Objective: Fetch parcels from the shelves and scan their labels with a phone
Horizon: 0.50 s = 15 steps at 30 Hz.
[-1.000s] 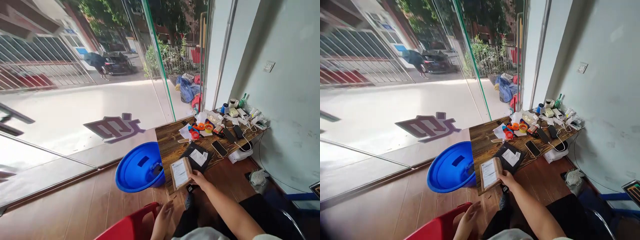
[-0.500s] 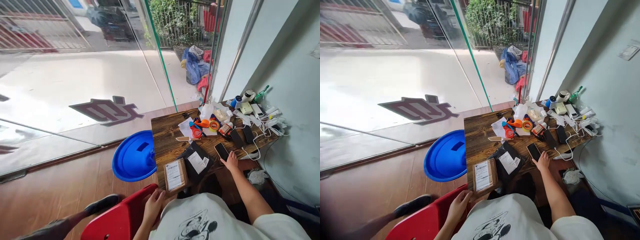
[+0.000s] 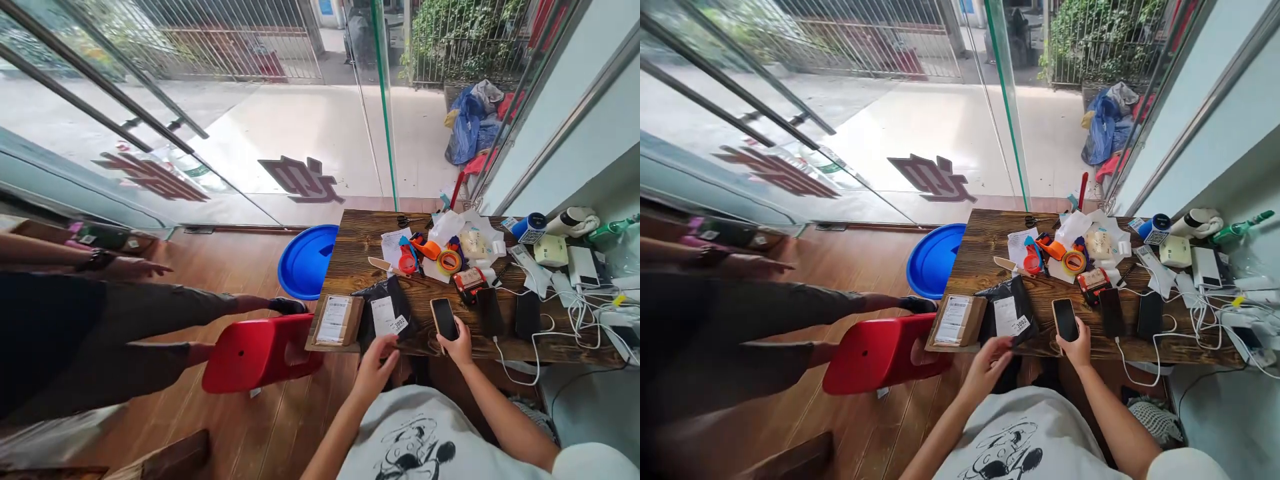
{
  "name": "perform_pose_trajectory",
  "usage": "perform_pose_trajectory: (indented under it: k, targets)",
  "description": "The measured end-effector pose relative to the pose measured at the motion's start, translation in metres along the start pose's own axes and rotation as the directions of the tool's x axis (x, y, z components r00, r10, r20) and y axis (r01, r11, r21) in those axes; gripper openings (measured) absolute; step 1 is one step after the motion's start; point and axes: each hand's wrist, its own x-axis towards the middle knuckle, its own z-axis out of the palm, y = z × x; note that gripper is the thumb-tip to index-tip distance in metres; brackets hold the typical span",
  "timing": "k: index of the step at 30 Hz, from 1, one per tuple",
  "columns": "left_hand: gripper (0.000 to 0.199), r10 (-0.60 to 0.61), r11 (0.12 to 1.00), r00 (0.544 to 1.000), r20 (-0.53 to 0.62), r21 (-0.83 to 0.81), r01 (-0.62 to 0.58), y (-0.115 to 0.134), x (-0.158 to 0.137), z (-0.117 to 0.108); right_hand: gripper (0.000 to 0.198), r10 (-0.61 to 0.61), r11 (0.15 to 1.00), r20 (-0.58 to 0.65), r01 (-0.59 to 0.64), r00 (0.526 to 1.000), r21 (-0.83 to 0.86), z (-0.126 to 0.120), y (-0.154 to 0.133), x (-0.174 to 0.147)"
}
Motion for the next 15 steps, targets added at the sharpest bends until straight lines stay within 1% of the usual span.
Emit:
perform_pose_trajectory:
  k: [1,2,4,6,8,9,11,13,15]
  targets:
    - [0.056,-0.015,0.998,0.996,0.086,-0.053,0.020,0.008,0.002,0.022,0.076,0.013,0.995,0.049,-0.018,0.999,0.099,-0.005,-0.010,-0.003]
    - [0.064,-0.041,0.992,0.989,0.139,-0.113,0.057,0.014,0.002,0.041,0.077,0.020,0.980,0.103,-0.040,0.995,0.195,-0.009,-0.020,-0.008]
    - [0.074,-0.078,0.966,0.981,0.177,-0.228,0.118,0.022,0.000,0.071,0.078,0.010,0.930,0.218,-0.089,0.976,0.356,-0.016,-0.042,-0.020]
    - [0.075,-0.037,0.939,0.986,0.165,-0.331,0.091,0.028,-0.007,0.089,0.079,-0.020,0.882,0.293,-0.122,0.956,0.456,-0.019,-0.062,-0.034]
    - [0.076,0.023,0.916,0.990,0.142,-0.401,0.036,0.033,-0.015,0.095,0.081,-0.062,0.859,0.308,-0.106,0.949,0.501,-0.020,-0.078,-0.049]
    - [0.081,0.032,0.902,0.991,0.129,-0.431,0.027,0.034,-0.018,0.096,0.082,-0.084,0.858,0.299,-0.083,0.951,0.507,-0.020,-0.084,-0.056]
    - [0.094,0.002,0.858,0.994,0.111,-0.511,0.056,0.036,-0.024,0.094,0.085,-0.124,0.866,0.282,-0.035,0.951,0.499,-0.021,-0.096,-0.069]
    - [0.101,-0.043,0.780,0.995,0.090,-0.619,0.089,0.039,-0.028,0.091,0.087,-0.155,0.876,0.313,-0.016,0.937,0.483,-0.025,-0.105,-0.079]
    - [0.095,-0.066,0.683,0.994,0.091,-0.722,0.111,0.041,-0.031,0.086,0.086,-0.172,0.873,0.373,-0.035,0.912,0.487,-0.034,-0.115,-0.084]
